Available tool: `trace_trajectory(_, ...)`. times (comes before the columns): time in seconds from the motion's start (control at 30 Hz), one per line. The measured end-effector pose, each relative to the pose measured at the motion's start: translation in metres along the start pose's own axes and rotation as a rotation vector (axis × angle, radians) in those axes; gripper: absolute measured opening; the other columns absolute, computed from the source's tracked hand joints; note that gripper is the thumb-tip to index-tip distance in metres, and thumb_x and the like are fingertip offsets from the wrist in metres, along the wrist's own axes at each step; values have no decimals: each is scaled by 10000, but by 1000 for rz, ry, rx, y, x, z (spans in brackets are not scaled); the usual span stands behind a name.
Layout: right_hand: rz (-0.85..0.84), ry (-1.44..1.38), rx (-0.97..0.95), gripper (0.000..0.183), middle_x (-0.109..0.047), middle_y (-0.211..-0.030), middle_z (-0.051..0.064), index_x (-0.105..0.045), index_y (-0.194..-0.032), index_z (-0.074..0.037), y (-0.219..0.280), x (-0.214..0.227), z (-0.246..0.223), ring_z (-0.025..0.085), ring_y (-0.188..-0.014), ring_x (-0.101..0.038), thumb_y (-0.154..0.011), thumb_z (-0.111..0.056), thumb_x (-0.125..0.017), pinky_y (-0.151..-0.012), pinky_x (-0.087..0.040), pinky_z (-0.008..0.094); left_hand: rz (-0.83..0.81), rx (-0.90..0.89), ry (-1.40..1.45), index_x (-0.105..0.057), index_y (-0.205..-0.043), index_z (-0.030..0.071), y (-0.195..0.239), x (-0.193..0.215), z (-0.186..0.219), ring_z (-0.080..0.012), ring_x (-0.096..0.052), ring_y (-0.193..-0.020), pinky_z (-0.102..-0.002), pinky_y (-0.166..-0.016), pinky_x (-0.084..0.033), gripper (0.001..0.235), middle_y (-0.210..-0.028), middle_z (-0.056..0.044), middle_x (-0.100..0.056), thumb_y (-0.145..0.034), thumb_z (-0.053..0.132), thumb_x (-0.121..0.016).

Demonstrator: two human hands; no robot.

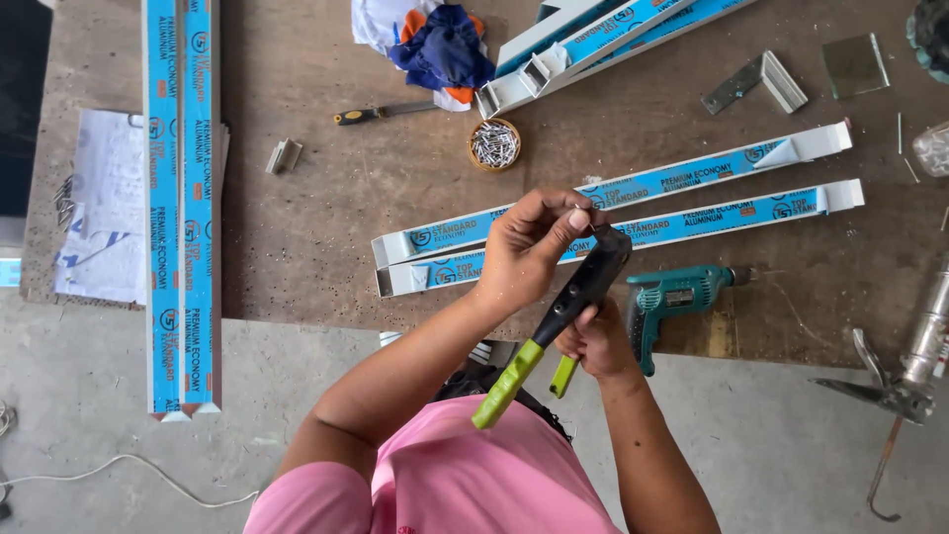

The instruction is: Assemble aluminum frames by drilling holes and installing rivets

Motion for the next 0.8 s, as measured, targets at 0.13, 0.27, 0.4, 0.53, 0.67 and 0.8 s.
trace_trajectory(0.13,-36,5,-1,544,-320,-422,30,-531,-648,-14,-2,3,7,110,-273,-349,-911,-446,-732,-284,-395,243,20,-23,41,-702,-1125,13,1,4,14,-152,-745,-894,-333,-843,-641,155,-929,-150,-769,-1002,106,-715)
trace_trajectory(0.27,-59,13,-7,564,-318,-414,23,-519,-622,-33,-5,-6,6,104,-273,-348,-928,-467,-710,-286,-391,242,29,-51,-16,-715,-1108,5,6,11,14,-139,-731,-912,-337,-846,-633,149,-931,-149,-766,-991,97,-728)
trace_trajectory(0.4,-64,168,12,544,-323,-407,45,-544,-622,-5,-9,-4,5,124,-254,-366,-953,-414,-683,-283,-403,257,2,23,-126,-767,-1042,16,5,21,26,-199,-690,-1090,-396,-927,-593,108,-1164,-217,-741,-949,72,-770)
trace_trajectory(0.53,-24,58,-75,537,-384,-424,35,-546,-604,-33,-14,-25,-3,118,-268,-404,-962,-401,-703,-267,-410,256,21,144,-95,-769,-1023,-42,1,30,26,-299,-658,-1144,-457,-973,-562,159,-1271,-303,-674,-886,37,-795)
trace_trajectory(0.67,-7,-86,-27,467,-581,-719,114,-607,-955,-58,-36,-44,5,151,-485,-531,-999,-523,-603,-338,-423,222,-135,230,-608,-587,-1280,-37,13,33,46,-416,-682,-1089,-555,-929,-569,452,-1284,-313,-662,-893,142,-738)
trace_trajectory(0.8,-61,-582,-114,590,-667,-1134,64,-648,-1126,-120,-64,-90,-6,272,-994,-647,-968,-669,-505,-883,-572,354,-635,272,-1782,-174,-1630,33,47,46,22,-418,-712,-1083,-552,-871,-591,1314,-1279,-251,-664,-704,754,-764)
Point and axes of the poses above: each hand's wrist, its own y-axis away from the middle knuckle, its own x-axis out of the back of the hand, z = x × y, the point moved 4 cm from there along -y, towards the middle knuckle
